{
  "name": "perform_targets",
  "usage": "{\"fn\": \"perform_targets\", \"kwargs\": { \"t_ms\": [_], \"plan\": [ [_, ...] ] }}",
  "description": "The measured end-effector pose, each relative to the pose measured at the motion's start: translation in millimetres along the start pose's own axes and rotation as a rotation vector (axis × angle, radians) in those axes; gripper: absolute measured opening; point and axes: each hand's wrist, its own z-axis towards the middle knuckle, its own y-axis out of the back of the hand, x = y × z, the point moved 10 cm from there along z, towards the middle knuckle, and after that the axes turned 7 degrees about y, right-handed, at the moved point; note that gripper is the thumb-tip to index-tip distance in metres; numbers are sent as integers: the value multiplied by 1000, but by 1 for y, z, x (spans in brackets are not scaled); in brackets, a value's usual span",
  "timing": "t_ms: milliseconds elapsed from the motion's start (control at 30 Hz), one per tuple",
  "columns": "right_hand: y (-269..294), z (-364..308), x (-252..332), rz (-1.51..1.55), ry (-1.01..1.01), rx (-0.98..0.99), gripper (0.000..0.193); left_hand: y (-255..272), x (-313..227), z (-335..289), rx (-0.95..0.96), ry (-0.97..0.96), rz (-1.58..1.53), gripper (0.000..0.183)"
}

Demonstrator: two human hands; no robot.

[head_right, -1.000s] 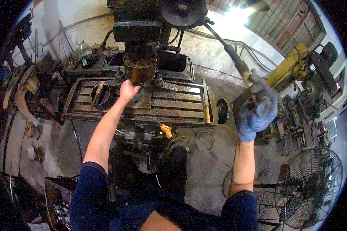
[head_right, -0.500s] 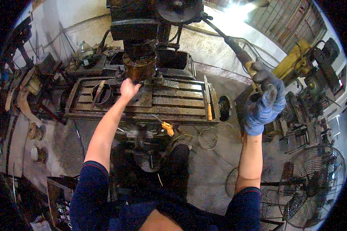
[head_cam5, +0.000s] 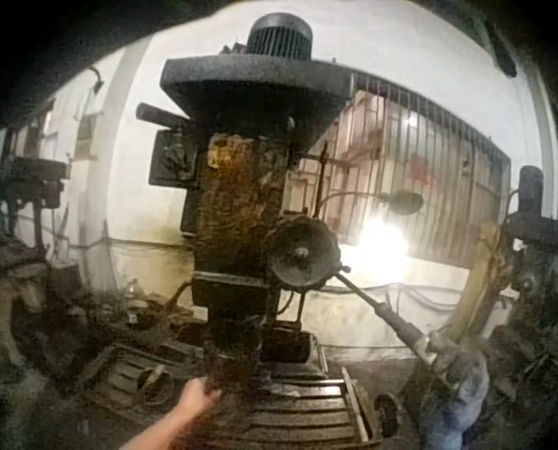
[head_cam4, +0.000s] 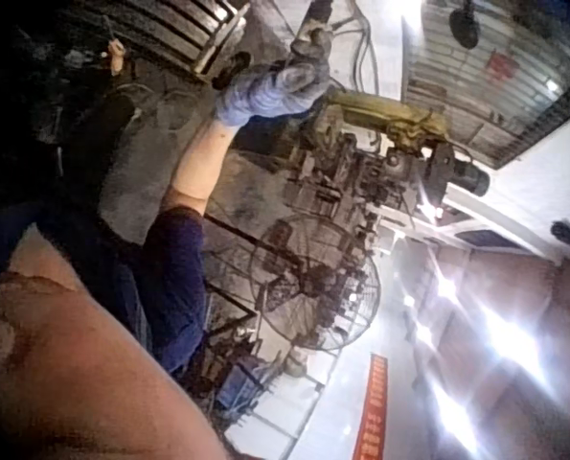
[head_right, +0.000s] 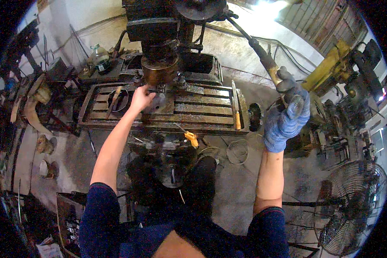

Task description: The person operates a milling machine by picking up small metal components from a bin, placing them into a fixture on the machine table, and pulling a lever to lower the milling head. They repeat this process by removing the finished part, placing it in a separate bin, and loading a new component.

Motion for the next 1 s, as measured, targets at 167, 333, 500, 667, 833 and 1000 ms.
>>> {"fn": "perform_targets", "kwargs": {
  "t_ms": [167,333,500,667,833,1000],
  "plan": [
    [5,-12,-8,13,-37,-18,32,39,-6,-61,99,-33,-146,28],
    [4,-18,-3,-110,-51,-8,33,79,22,-120,181,83,-242,26],
    [4,-25,-10,14,-47,-26,34,137,51,-177,105,131,-123,26],
    [6,-36,-16,39,9,-19,35,187,89,-219,-2,291,-214,26],
    [9,-42,-14,-23,54,13,35,238,118,-248,-204,387,-278,24],
    [10,-48,-19,-55,-9,-24,37,275,123,-277,-311,336,-276,23]
  ]
}}
